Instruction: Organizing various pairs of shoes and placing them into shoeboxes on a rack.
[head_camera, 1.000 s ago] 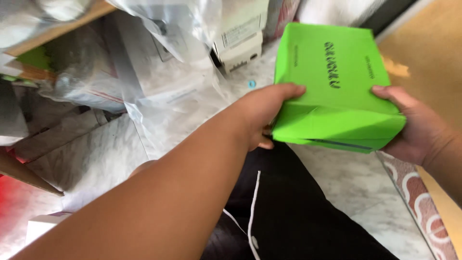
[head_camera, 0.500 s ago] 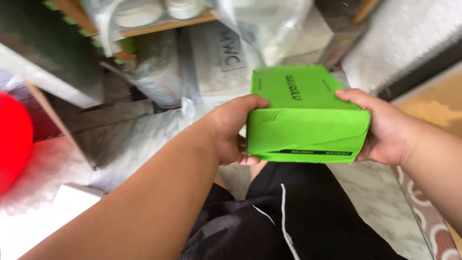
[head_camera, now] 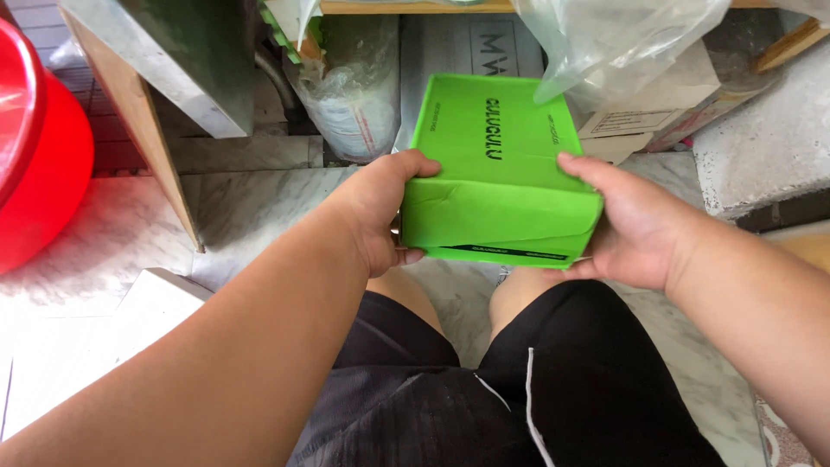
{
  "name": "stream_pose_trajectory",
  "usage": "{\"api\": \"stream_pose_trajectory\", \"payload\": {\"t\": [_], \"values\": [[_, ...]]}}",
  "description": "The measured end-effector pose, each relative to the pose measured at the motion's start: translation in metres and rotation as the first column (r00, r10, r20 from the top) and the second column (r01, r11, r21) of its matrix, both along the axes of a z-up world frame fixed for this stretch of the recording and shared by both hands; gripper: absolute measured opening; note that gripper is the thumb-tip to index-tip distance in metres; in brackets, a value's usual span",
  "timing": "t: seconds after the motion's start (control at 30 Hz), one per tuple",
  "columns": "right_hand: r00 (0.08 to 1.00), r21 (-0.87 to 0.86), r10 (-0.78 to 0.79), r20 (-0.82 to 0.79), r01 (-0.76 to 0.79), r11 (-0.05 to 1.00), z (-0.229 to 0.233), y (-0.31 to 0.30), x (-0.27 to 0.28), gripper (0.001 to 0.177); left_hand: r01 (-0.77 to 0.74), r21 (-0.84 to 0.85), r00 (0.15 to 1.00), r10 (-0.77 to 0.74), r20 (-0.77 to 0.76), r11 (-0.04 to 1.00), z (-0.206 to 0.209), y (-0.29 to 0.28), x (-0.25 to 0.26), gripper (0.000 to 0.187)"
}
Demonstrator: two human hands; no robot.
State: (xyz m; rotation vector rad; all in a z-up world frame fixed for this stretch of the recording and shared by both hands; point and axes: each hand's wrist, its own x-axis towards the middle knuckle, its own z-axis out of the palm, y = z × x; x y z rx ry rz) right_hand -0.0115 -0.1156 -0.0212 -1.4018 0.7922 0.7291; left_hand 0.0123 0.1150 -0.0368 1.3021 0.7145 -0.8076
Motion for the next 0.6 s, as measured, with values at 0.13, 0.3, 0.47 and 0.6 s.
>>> {"api": "stream_pose_trajectory", "payload": {"t": [0.13,0.3,0.47,0.6], "values": [[0.992,-0.002,0.031,-0.119,-0.031,1.0,-0.023,-0.006,0.02,0.067,-0.073,-0.007,0.997,0.073,0.006,0.997,-0.022,0.0,0.019,0.037],[0.963,0.065,0.014,-0.268,0.003,0.998,-0.052,-0.013,0.051,0.072,-0.144,-0.032,0.99,0.144,0.002,0.989,-0.048,-0.005,0.047,0.041],[0.978,-0.036,-0.179,-0.104,0.176,0.984,-0.047,0.003,0.082,0.046,-0.171,-0.113,0.984,0.175,0.027,0.979,-0.077,-0.015,0.083,0.048],[0.949,-0.008,-0.305,-0.075,0.305,0.952,-0.058,-0.005,0.104,0.04,-0.177,-0.16,0.974,0.196,0.114,0.971,-0.087,-0.025,0.111,0.064]]}}
